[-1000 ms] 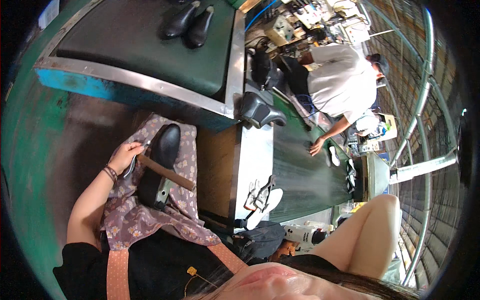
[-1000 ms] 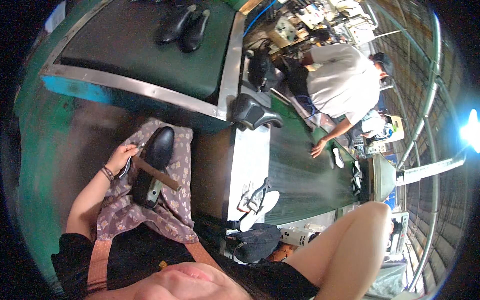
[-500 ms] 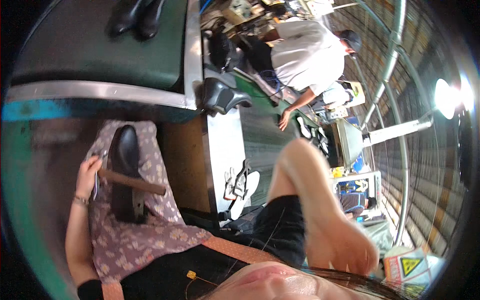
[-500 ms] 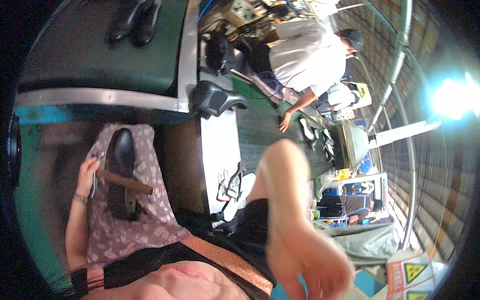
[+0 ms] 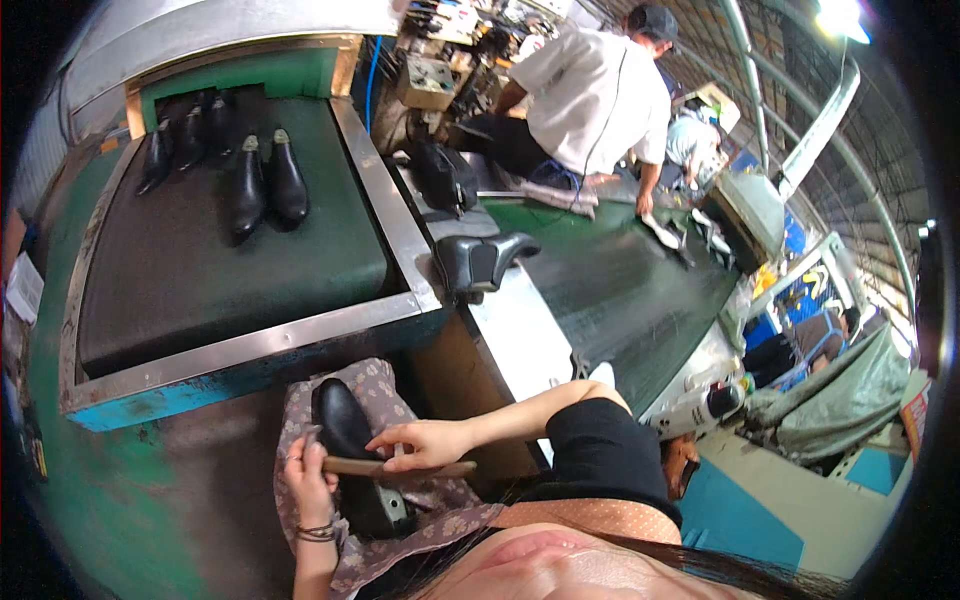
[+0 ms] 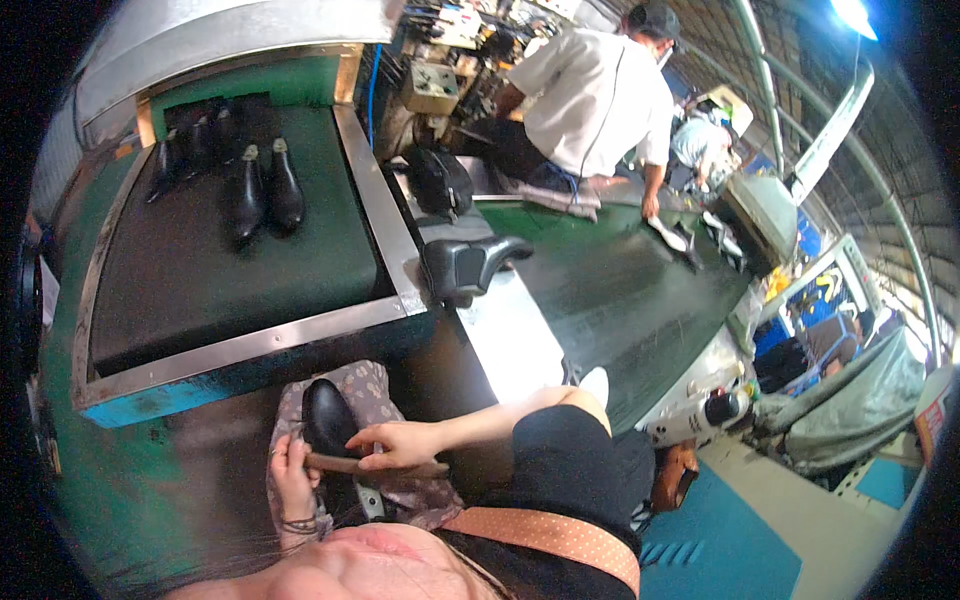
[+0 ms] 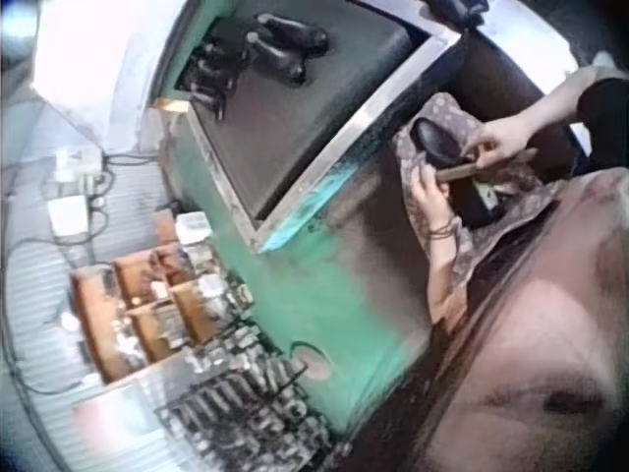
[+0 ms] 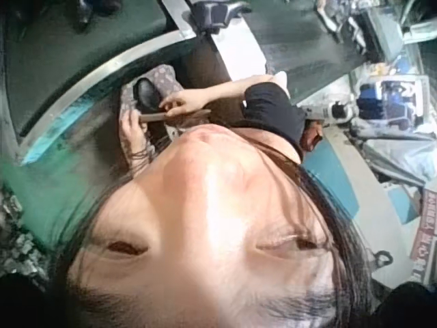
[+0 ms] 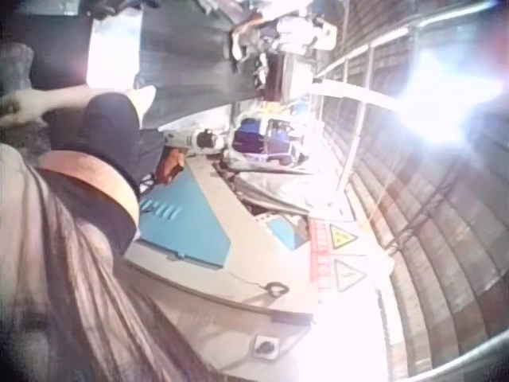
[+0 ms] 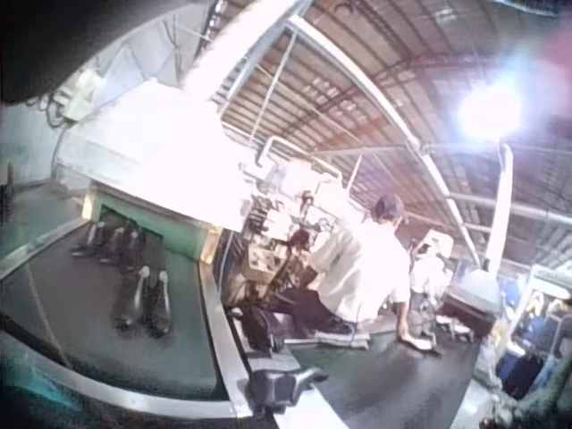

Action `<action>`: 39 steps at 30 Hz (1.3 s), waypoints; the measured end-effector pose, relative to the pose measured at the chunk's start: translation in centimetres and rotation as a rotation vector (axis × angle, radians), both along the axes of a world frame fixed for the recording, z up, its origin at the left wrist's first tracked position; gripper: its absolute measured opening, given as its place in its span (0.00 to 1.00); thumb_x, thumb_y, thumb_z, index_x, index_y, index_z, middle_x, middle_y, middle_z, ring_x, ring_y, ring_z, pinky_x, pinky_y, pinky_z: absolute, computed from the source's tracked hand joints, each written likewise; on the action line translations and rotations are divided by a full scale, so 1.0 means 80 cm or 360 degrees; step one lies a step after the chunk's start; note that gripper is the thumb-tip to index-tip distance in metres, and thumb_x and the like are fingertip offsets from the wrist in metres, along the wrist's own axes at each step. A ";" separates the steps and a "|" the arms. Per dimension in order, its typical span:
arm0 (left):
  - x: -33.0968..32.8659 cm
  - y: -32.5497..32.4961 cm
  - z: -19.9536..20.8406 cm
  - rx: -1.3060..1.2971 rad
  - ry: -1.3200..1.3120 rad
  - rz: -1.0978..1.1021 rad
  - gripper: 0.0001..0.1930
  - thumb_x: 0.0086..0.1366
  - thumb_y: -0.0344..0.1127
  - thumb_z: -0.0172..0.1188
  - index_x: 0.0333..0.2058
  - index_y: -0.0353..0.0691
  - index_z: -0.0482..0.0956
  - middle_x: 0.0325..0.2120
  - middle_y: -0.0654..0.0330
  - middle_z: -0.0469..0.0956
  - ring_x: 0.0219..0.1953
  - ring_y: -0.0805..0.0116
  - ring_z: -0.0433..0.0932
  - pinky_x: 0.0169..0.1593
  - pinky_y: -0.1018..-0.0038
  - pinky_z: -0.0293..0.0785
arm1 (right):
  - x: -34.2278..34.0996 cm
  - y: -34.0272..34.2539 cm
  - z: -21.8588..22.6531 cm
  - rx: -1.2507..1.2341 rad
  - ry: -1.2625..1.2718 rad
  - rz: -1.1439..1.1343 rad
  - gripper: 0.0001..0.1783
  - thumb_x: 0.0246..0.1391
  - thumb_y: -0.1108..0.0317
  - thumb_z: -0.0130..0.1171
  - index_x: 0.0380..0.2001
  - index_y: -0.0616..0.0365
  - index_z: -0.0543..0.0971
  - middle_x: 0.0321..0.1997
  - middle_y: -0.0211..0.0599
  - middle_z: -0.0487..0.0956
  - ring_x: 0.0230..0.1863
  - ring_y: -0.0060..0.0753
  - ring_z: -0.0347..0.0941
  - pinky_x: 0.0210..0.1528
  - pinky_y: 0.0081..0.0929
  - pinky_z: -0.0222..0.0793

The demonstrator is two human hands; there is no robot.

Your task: Using a hammer to secure or shape shoe uppers onto lasts on a conveyor belt.

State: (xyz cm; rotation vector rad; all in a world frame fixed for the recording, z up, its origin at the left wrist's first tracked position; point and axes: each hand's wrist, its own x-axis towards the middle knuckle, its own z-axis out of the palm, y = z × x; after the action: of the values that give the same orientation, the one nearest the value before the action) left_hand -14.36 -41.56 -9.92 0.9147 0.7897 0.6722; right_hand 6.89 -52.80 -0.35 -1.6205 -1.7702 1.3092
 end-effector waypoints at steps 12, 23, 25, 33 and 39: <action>0.086 0.009 0.025 0.0860 -0.0032 -0.0607 0.09 0.69 0.31 0.53 0.42 0.33 0.77 0.37 0.63 0.78 0.39 0.77 0.75 0.45 0.79 0.71 | -0.022 -0.097 -0.022 -0.0004 0.0436 -0.1006 0.16 0.56 0.63 0.61 0.43 0.63 0.75 0.34 0.36 0.78 0.39 0.22 0.71 0.43 0.28 0.70; 0.105 -0.006 0.030 0.0985 0.0011 -0.0524 0.11 0.67 0.27 0.54 0.47 0.33 0.76 0.47 0.61 0.75 0.48 0.73 0.73 0.55 0.77 0.67 | -0.066 -0.173 -0.038 -0.0102 0.1080 -0.1792 0.14 0.58 0.61 0.60 0.38 0.64 0.77 0.27 0.22 0.74 0.30 0.14 0.66 0.32 0.22 0.66; 0.101 -0.036 0.054 0.0576 -0.0166 -0.0854 0.19 0.66 0.30 0.57 0.55 0.32 0.69 0.51 0.54 0.73 0.53 0.69 0.72 0.58 0.74 0.66 | -0.066 -0.175 -0.038 -0.0218 0.0936 -0.1727 0.15 0.58 0.60 0.60 0.36 0.64 0.76 0.26 0.25 0.74 0.28 0.15 0.66 0.29 0.24 0.66; 0.087 -0.069 0.108 0.0083 -0.0176 -0.1676 0.36 0.63 0.26 0.58 0.67 0.37 0.51 0.55 0.48 0.70 0.53 0.66 0.73 0.55 0.73 0.70 | -0.078 -0.182 -0.017 0.0077 0.0254 -0.1144 0.20 0.60 0.58 0.56 0.45 0.63 0.70 0.33 0.51 0.78 0.36 0.46 0.77 0.38 0.39 0.70; 0.074 -0.087 0.075 0.0179 -0.0044 -0.1650 0.30 0.66 0.25 0.52 0.65 0.36 0.56 0.39 0.59 0.78 0.34 0.77 0.77 0.37 0.84 0.74 | -0.063 -0.201 0.008 -0.0146 0.0017 -0.0744 0.19 0.63 0.51 0.49 0.42 0.56 0.77 0.35 0.51 0.80 0.37 0.53 0.78 0.39 0.44 0.72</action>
State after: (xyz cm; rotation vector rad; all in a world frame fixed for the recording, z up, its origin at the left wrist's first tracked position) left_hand -8.42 -48.51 -3.92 1.2494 0.1716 -0.1880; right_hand 1.86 -68.92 0.30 -1.9217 -1.2306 1.1802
